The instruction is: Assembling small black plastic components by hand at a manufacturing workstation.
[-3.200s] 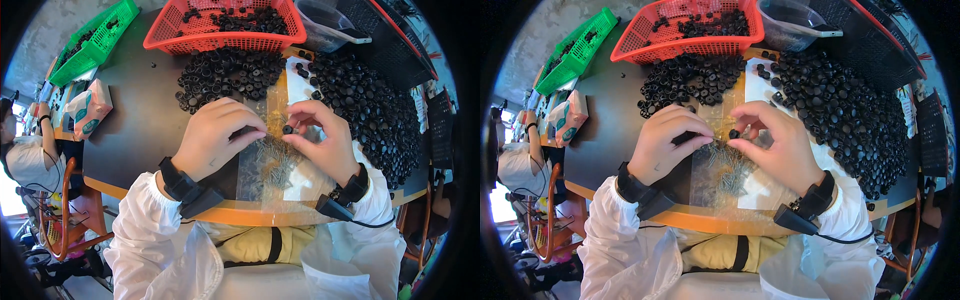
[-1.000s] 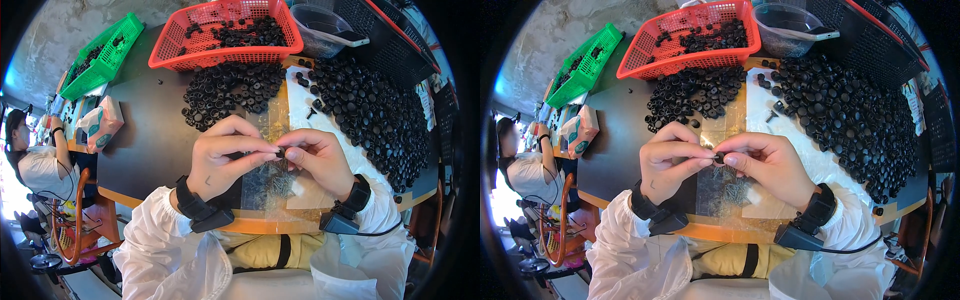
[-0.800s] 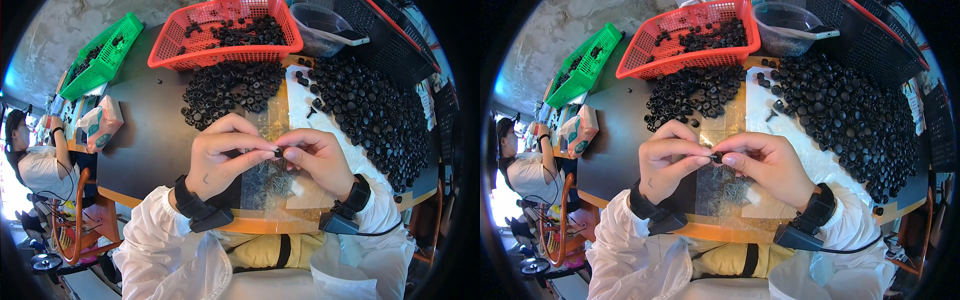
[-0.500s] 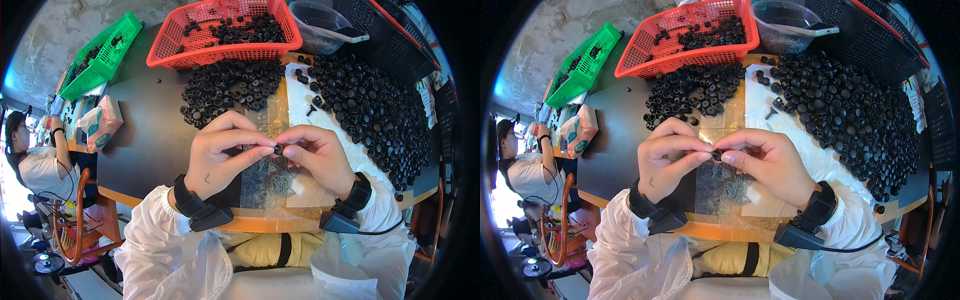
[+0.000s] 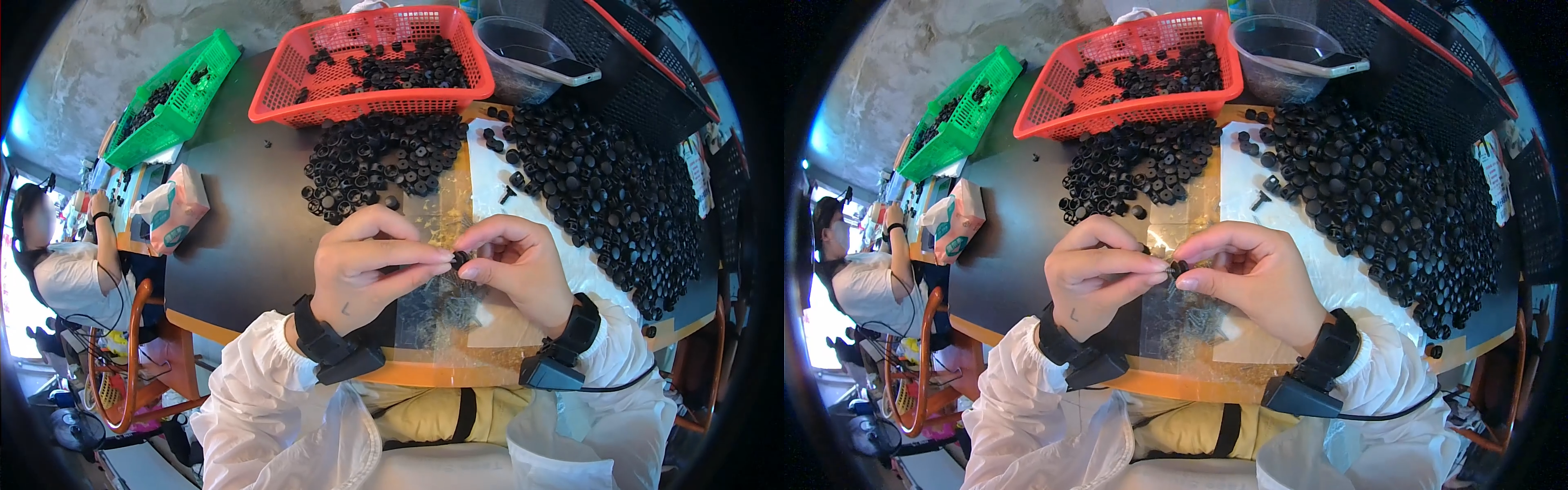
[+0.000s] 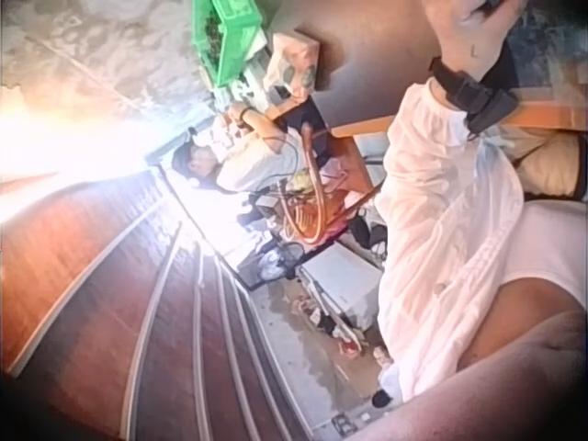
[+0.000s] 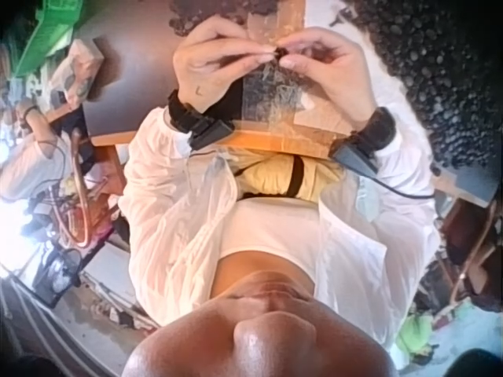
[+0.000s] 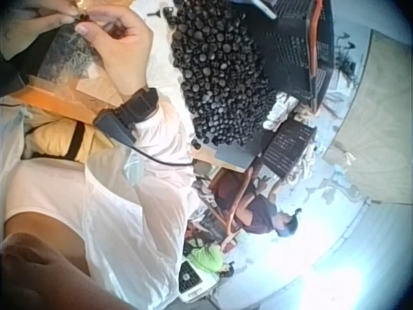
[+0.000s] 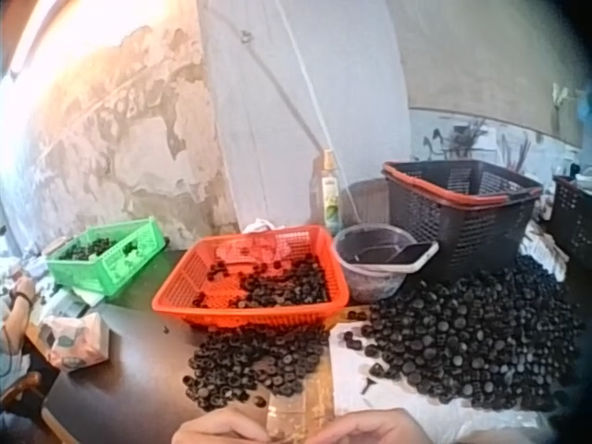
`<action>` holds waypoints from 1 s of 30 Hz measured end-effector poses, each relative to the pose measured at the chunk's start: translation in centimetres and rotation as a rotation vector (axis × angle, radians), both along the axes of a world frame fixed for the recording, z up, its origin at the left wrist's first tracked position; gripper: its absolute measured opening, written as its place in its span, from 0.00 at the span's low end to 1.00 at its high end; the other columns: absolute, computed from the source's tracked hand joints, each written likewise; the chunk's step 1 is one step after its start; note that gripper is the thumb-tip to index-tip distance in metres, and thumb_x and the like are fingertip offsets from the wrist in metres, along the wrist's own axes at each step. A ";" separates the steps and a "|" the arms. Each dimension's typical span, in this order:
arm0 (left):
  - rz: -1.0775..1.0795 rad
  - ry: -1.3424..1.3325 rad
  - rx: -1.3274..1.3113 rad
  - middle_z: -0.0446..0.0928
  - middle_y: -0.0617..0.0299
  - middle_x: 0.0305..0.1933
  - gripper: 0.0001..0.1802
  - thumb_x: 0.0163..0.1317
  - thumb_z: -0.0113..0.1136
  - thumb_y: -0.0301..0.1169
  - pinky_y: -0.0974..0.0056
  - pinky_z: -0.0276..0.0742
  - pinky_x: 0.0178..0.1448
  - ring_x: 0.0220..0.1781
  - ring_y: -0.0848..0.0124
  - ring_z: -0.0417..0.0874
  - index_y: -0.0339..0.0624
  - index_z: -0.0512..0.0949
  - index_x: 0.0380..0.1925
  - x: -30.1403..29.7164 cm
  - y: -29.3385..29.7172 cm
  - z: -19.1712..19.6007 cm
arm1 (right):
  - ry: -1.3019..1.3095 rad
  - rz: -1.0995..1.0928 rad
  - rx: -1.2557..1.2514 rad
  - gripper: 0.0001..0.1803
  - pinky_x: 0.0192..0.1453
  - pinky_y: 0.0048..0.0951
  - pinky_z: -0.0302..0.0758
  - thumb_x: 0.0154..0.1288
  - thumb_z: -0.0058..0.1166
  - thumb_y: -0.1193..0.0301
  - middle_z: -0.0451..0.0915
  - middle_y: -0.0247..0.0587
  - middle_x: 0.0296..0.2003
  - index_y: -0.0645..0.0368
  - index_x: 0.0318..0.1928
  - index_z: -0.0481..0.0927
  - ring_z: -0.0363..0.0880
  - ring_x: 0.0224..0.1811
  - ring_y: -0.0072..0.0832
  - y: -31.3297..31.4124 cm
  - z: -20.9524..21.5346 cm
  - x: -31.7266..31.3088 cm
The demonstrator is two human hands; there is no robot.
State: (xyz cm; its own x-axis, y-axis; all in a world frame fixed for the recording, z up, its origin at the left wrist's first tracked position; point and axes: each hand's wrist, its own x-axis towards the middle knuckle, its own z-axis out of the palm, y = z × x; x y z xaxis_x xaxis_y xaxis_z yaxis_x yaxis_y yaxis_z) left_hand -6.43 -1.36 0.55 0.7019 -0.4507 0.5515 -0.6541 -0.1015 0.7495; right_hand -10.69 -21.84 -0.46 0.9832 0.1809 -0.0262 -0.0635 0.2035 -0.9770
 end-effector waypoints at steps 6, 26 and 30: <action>-0.002 -0.019 0.024 0.76 0.66 0.30 0.15 0.44 0.73 0.19 0.70 0.72 0.34 0.31 0.74 0.77 0.46 0.88 0.34 0.2 0.1 0.0 | -0.026 -0.003 -0.036 0.11 0.28 0.12 0.62 0.53 0.69 0.77 0.79 0.23 0.27 0.59 0.38 0.83 0.65 0.24 0.06 -0.3 -0.2 0.2; -0.016 -0.106 0.007 0.75 0.66 0.29 0.13 0.44 0.73 0.18 0.71 0.72 0.33 0.29 0.75 0.76 0.44 0.87 0.32 -0.1 0.2 -0.6 | -0.128 0.024 -0.026 0.11 0.31 0.14 0.64 0.54 0.68 0.77 0.79 0.23 0.30 0.59 0.38 0.82 0.66 0.27 0.08 0.1 -0.1 -0.2; 0.012 -0.090 0.027 0.77 0.66 0.29 0.12 0.46 0.73 0.23 0.71 0.73 0.34 0.30 0.74 0.78 0.48 0.88 0.34 0.1 0.2 -0.3 | -0.343 -0.039 -0.105 0.11 0.30 0.14 0.63 0.52 0.69 0.78 0.79 0.22 0.29 0.58 0.37 0.82 0.66 0.26 0.08 0.2 -0.6 0.2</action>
